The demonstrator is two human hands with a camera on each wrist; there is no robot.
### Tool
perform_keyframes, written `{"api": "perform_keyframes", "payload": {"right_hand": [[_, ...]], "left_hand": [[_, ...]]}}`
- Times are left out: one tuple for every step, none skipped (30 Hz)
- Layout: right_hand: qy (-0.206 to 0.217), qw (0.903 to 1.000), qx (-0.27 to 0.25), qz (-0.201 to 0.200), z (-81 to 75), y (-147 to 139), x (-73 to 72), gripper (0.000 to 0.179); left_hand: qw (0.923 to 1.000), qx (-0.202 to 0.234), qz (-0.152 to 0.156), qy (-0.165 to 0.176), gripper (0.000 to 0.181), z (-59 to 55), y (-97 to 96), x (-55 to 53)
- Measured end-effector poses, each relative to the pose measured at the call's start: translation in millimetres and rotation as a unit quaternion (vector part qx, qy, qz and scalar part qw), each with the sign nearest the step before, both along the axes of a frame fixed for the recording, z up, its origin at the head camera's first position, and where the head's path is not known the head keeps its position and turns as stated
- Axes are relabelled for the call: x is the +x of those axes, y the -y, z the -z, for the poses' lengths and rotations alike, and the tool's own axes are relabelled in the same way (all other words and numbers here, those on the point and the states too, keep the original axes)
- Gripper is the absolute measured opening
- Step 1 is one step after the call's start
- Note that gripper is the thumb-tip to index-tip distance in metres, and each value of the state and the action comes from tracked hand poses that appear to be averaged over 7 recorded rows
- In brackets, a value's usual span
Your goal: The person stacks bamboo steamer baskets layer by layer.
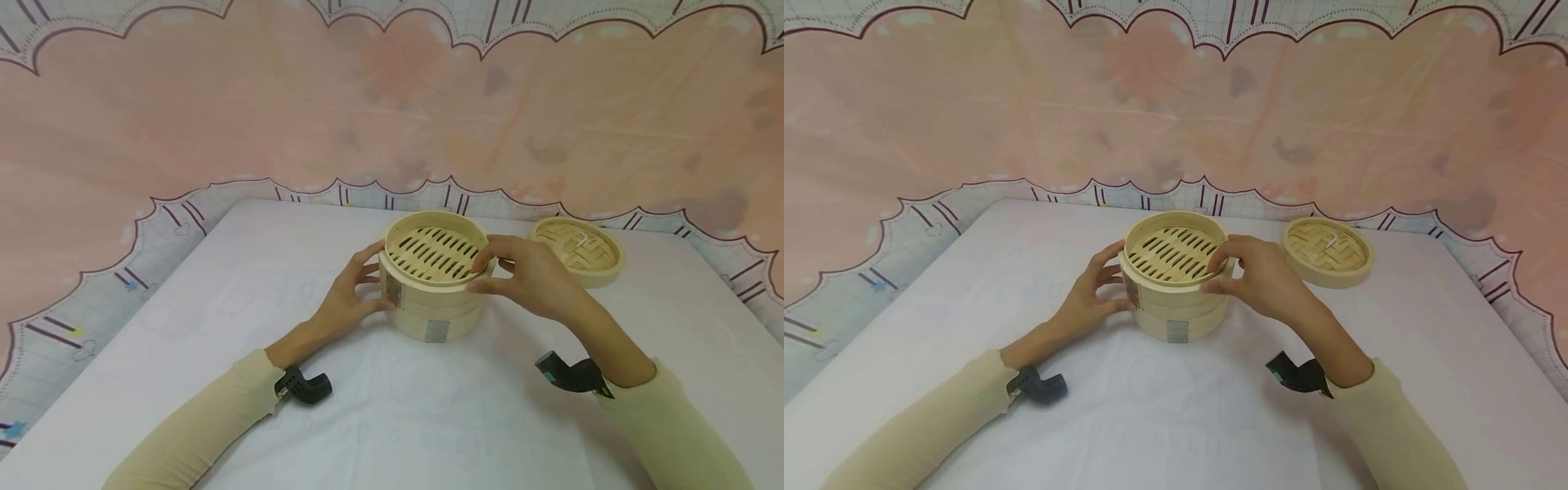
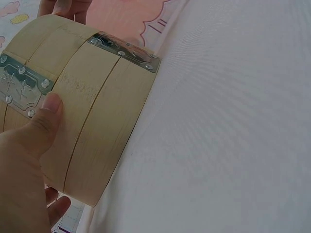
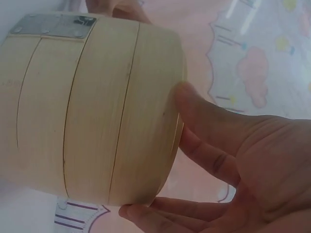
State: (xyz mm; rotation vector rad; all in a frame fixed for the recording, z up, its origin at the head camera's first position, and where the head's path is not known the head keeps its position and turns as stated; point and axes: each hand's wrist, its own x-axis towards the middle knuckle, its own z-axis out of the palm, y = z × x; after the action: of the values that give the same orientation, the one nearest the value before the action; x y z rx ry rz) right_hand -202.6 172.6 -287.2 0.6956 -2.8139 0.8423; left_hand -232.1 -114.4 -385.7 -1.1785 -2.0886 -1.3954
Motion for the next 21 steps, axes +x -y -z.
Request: {"api": "perform_keyframes", "payload": {"right_hand": [[-0.001, 1.0, -0.001, -0.002, 0.2, -0.8, -1.6, 0.024], [-0.002, 1.0, 0.0, -0.005, 0.4, -1.6, -3.1, 0.023], [-0.003, 1.0, -0.001, -0.007, 0.4, -2.3, -4.6, 0.023], [-0.003, 0.9999, -0.002, -0.01, 0.4, -3.2, -6.0, 0.022], [-0.004, 0.9999, -0.004, -0.014, 0.6, -4.3, -7.9, 0.022], [-0.004, 0.9998, -0.008, -0.019, 1.0, -5.8, -10.1, 0.022], [-0.004, 0.9996, -0.01, -0.024, 1.5, -7.3, -12.6, 0.022], [-0.004, 0.9994, -0.015, -0.031, 2.2, -9.2, -15.4, 0.022], [-0.001, 0.9991, -0.02, -0.037, 2.9, -11.0, -18.1, 0.023], [0.002, 0.9988, -0.025, -0.043, 3.8, -13.0, -20.9, 0.023], [0.007, 0.9984, -0.029, -0.048, 4.6, -15.1, -23.6, 0.023], [0.012, 0.998, -0.034, -0.052, 5.4, -17.1, -26.2, 0.024], [0.017, 0.9978, -0.036, -0.053, 6.2, -19.1, -28.7, 0.024], [0.024, 0.9973, -0.041, -0.056, 6.7, -21.0, -30.8, 0.024], [0.027, 0.9971, -0.042, -0.058, 7.1, -22.7, -32.7, 0.024], [0.029, 0.9967, -0.046, -0.06, 7.7, -24.5, -34.6, 0.024], [0.029, 0.9964, -0.048, -0.063, 8.0, -26.3, -36.2, 0.023], [0.027, 0.9961, -0.05, -0.067, 8.5, -27.9, -37.9, 0.023], [0.025, 0.9958, -0.053, -0.071, 8.8, -29.4, -39.4, 0.022], [0.024, 0.9952, -0.056, -0.077, 9.0, -30.8, -40.6, 0.021], [0.022, 0.9946, -0.059, -0.082, 9.4, -32.1, -41.9, 0.02]], "left_hand": [[1.0, 0.002, 0.0, 0.0, 0.092, 0.1, 0.1, -0.3], [1.0, 0.006, 0.001, 0.001, 0.092, -0.1, 0.0, -0.5], [0.9999, 0.01, 0.001, 0.002, 0.093, -0.1, 0.1, -1.0], [0.9999, 0.013, 0.002, 0.005, 0.093, -0.5, 0.0, -1.2], [0.9999, 0.015, 0.002, 0.006, 0.094, -0.7, 0.0, -1.6], [0.9998, 0.018, 0.003, 0.009, 0.094, -1.1, -0.1, -1.8], [0.9997, 0.021, 0.003, 0.013, 0.094, -1.3, -0.3, -2.2], [0.9997, 0.021, 0.003, 0.015, 0.094, -1.6, -0.5, -2.4], [0.9996, 0.021, 0.002, 0.018, 0.094, -1.8, -0.7, -2.6], [0.9996, 0.02, 0.002, 0.019, 0.093, -1.9, -1.0, -2.7], [0.9996, 0.021, 0.001, 0.02, 0.093, -2.0, -1.3, -2.7], [0.9995, 0.022, 0.0, 0.021, 0.093, -2.1, -1.6, -2.8], [0.9995, 0.023, 0.0, 0.021, 0.092, -2.1, -1.9, -3.2], [0.9995, 0.024, 0.0, 0.021, 0.091, -2.4, -2.3, -3.3], [0.9995, 0.025, -0.001, 0.021, 0.091, -2.4, -2.6, -3.6], [0.9994, 0.027, 0.0, 0.02, 0.09, -2.5, -3.0, -3.8], [0.9994, 0.029, 0.0, 0.02, 0.09, -2.5, -3.3, -4.1], [0.9993, 0.03, 0.001, 0.02, 0.09, -2.5, -3.7, -4.4], [0.9993, 0.031, 0.003, 0.02, 0.089, -2.4, -4.0, -5.0], [0.9993, 0.032, 0.004, 0.021, 0.089, -2.2, -4.2, -5.4], [0.9992, 0.032, 0.004, 0.022, 0.089, -2.2, -4.5, -5.5]]}}
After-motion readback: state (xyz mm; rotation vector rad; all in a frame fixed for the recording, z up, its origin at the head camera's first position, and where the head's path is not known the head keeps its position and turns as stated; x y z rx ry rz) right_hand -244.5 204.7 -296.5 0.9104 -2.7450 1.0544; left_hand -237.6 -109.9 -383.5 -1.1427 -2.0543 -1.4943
